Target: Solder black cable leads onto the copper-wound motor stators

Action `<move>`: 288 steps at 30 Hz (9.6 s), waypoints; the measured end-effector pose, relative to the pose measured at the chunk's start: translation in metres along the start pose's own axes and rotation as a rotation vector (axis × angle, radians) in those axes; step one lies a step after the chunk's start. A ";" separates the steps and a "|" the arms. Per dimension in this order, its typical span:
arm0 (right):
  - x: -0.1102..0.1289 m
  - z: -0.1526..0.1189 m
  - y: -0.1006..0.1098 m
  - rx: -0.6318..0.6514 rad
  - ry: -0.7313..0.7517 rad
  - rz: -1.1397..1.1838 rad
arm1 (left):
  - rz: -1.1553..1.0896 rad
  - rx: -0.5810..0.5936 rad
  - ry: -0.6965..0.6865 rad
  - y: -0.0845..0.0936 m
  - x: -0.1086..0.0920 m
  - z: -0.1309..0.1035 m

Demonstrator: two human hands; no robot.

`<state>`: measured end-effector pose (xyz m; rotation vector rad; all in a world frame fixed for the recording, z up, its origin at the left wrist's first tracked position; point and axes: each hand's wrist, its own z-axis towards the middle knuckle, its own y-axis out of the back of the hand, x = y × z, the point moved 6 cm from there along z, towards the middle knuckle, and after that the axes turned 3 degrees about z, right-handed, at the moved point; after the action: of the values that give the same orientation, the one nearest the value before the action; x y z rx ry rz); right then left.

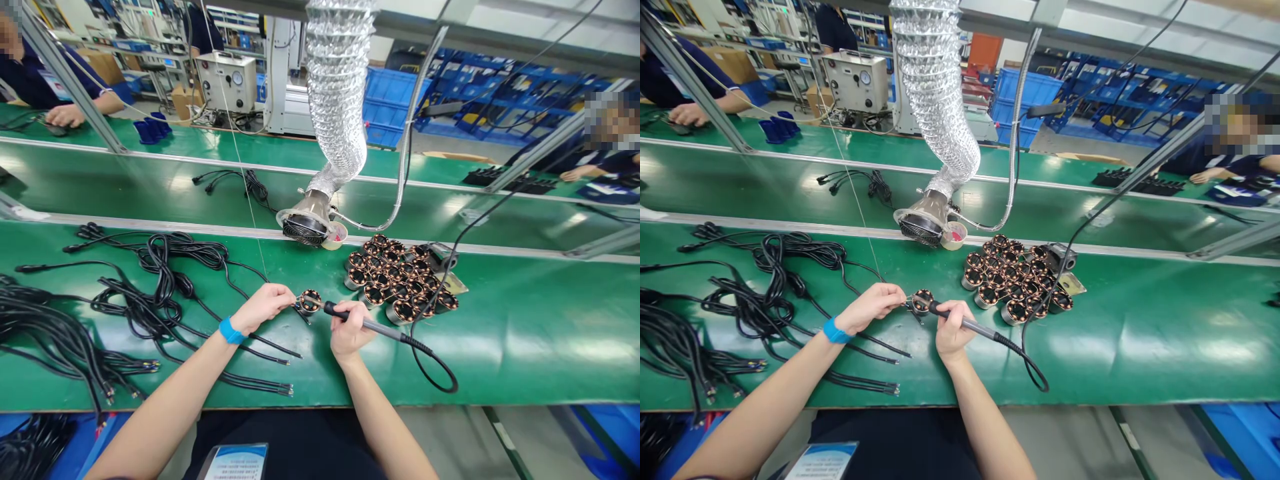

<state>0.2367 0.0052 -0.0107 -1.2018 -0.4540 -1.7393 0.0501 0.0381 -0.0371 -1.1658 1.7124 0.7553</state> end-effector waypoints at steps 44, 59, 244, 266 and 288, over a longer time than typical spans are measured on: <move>0.011 -0.016 -0.041 0.585 0.413 -0.246 | 0.165 0.046 -0.182 0.000 -0.010 -0.005; 0.011 -0.022 -0.035 0.608 0.309 -0.255 | 0.069 -0.020 -0.188 0.004 -0.002 0.007; -0.022 -0.016 -0.015 0.677 0.157 -0.350 | 0.303 -0.167 -0.380 0.005 0.016 0.023; -0.022 -0.020 -0.014 0.686 0.158 -0.218 | -0.110 0.002 -0.142 -0.010 0.011 0.017; -0.018 -0.020 -0.017 0.754 0.134 -0.233 | -0.199 0.072 -0.129 -0.010 0.007 0.018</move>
<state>0.2129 0.0081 -0.0321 -0.5024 -1.0815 -1.5926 0.0648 0.0469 -0.0508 -1.1909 1.4803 0.6275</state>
